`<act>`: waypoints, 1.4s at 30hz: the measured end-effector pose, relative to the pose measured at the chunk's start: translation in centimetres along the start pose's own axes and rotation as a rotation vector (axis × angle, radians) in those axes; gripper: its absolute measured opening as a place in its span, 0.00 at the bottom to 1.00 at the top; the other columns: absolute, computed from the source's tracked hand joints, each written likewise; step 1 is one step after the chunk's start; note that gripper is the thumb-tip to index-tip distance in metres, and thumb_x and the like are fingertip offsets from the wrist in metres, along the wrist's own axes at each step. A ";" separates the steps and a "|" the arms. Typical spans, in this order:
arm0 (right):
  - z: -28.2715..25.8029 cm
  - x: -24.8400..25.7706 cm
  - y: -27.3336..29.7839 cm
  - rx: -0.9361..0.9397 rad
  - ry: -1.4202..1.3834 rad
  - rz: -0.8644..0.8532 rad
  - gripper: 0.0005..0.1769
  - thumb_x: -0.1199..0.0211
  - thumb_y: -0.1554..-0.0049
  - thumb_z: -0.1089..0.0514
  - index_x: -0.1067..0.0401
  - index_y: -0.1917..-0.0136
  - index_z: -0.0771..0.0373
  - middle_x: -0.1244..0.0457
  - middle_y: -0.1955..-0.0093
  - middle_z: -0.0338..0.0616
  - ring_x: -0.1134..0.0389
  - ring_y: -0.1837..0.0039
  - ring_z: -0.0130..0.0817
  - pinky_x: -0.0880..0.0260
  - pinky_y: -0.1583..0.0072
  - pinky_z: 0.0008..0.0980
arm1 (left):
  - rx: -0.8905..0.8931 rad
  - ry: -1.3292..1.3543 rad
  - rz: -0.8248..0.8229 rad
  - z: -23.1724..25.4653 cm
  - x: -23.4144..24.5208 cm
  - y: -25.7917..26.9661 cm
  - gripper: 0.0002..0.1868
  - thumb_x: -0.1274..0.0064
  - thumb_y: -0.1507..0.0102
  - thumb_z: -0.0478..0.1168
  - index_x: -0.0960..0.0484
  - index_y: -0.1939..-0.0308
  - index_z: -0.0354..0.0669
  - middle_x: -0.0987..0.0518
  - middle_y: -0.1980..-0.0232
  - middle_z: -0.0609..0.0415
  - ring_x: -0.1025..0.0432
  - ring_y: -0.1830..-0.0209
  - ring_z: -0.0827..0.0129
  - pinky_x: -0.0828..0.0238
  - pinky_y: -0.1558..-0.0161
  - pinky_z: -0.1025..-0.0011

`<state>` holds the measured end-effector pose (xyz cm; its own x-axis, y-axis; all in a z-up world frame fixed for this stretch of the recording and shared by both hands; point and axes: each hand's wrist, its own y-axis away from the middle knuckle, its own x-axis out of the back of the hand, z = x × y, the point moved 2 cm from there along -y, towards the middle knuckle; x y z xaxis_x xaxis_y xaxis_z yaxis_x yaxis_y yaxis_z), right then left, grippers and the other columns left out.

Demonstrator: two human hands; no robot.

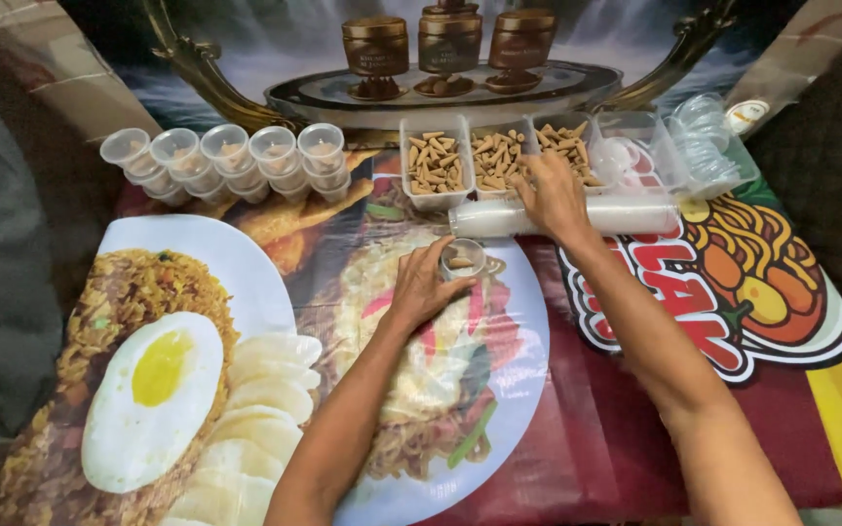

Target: The person is packaging incense sticks by picking them up from a container, placing them into a small plastic cup for measurement, and then transferring them into small plastic bags.

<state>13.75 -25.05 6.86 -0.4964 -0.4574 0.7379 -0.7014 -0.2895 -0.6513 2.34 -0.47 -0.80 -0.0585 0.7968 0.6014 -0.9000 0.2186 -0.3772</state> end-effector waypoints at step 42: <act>-7.6 -1.3 7.1 -0.065 -0.574 -0.229 0.11 0.28 0.47 0.60 0.23 0.50 0.57 0.31 0.54 0.49 0.33 0.60 0.43 0.31 0.55 0.41 | -0.001 -0.028 0.036 -0.1 0.1 -0.3 0.46 0.28 0.50 0.58 0.28 0.30 0.53 0.21 0.48 0.54 0.27 0.44 0.57 0.36 0.40 0.55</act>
<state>5.55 -20.17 2.66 0.0116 -0.7740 0.6331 -0.7962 -0.3901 -0.4625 2.69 -0.44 -0.70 -0.1027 0.7882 0.6068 -0.8969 0.1905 -0.3992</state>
